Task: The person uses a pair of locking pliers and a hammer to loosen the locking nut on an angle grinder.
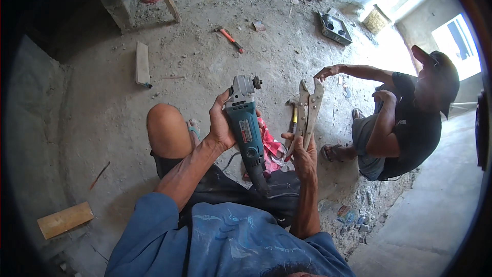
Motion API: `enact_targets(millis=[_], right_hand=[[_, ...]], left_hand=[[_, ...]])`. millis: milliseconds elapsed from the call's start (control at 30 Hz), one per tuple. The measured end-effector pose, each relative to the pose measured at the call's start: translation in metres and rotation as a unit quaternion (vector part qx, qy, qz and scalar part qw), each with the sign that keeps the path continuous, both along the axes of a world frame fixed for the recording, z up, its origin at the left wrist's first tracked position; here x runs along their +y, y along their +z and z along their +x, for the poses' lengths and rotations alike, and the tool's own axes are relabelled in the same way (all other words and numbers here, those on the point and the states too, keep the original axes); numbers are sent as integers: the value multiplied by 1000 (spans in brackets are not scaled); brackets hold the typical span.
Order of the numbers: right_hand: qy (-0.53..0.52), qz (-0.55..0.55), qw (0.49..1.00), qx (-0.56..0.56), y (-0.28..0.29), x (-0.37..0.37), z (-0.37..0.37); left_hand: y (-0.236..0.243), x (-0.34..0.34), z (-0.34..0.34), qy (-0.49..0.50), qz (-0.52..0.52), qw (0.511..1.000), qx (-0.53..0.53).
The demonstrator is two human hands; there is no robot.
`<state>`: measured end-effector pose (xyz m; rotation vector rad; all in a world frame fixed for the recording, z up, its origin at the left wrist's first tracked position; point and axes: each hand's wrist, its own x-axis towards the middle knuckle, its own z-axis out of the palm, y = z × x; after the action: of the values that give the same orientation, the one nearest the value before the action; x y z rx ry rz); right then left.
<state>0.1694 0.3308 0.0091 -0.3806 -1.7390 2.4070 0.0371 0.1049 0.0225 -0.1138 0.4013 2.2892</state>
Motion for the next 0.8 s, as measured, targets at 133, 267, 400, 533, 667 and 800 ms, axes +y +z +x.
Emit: enact_targets(millis=[133, 267, 400, 533, 667, 800], right_hand=[[28, 106, 990, -92, 51, -7, 8], [48, 156, 982, -93, 48, -2, 14], [58, 142, 981, -123, 41, 7, 14], [33, 65, 995, -62, 34, -2, 10], [29, 26, 999, -29, 34, 0, 15], [95, -73, 993, -19, 34, 13, 32]], left_hand=[[-8, 0, 2, 21, -20, 999, 15], [-14, 1, -2, 45, -45, 997, 36], [-16, 2, 0, 41, -47, 998, 20], [-15, 3, -1, 34, -38, 998, 27], [-12, 4, 0, 21, -40, 998, 32], [-15, 4, -1, 34, -53, 997, 36]])
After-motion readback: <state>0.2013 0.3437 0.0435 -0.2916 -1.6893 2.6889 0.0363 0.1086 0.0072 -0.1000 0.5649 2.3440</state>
